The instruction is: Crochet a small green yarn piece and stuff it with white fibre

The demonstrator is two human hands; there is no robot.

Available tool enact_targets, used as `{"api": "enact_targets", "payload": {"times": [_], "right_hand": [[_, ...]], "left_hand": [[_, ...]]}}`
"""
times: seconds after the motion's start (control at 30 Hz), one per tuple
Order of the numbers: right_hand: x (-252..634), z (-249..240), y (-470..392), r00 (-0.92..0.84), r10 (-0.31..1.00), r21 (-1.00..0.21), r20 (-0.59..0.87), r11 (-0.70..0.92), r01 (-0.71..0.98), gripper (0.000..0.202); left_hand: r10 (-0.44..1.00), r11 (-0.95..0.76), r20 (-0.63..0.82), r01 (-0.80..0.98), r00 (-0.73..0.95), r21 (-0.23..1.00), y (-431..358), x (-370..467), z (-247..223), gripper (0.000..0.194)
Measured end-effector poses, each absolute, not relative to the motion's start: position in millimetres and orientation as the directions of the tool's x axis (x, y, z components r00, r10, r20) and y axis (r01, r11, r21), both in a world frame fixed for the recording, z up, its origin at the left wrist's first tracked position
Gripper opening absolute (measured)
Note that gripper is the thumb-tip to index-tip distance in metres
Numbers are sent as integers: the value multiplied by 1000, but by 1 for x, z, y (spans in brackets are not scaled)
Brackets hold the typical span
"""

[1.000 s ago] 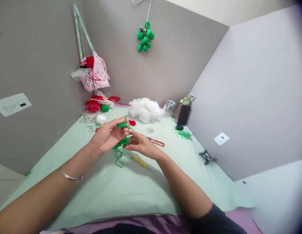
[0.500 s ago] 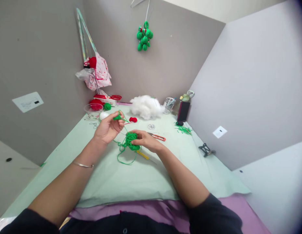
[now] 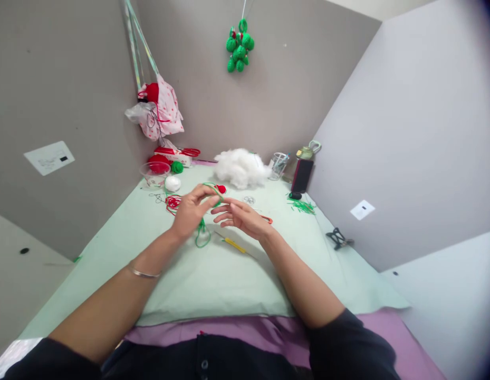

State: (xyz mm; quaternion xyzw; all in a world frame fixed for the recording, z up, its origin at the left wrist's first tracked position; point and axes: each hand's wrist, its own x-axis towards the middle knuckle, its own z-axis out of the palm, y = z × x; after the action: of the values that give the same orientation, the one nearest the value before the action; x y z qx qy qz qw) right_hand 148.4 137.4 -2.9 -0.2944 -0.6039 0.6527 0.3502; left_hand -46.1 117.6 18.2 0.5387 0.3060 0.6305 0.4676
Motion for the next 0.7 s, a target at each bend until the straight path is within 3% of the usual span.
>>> {"api": "enact_targets", "payload": {"times": [0.1, 0.17, 0.3, 0.47, 0.6, 0.7], "right_hand": [[149, -6, 142, -527, 848, -982, 52, -54, -183, 59], [150, -7, 144, -500, 864, -985, 58, -32, -169, 52], [159, -2, 146, -487, 872, -996, 54, 11, -92, 42], [182, 9, 147, -549, 836, -986, 5, 97, 138, 32], [194, 9, 150, -570, 817, -909, -84, 172, 381, 23], [189, -1, 154, -450, 893, -850, 2, 238, 470, 20]], "left_hand": [[887, -440, 445, -72, 120, 895, 108, -34, 10, 3], [877, -463, 455, 16, 158, 886, 109, -34, 7, 10], [893, -450, 439, 164, 100, 878, 125, -52, 3, 24], [930, -330, 365, 355, -35, 875, 150, -88, 3, 25], [968, -248, 246, 417, 60, 875, 162, -105, -1, 25], [977, -214, 189, 447, 99, 868, 166, -107, -12, 28]]}}
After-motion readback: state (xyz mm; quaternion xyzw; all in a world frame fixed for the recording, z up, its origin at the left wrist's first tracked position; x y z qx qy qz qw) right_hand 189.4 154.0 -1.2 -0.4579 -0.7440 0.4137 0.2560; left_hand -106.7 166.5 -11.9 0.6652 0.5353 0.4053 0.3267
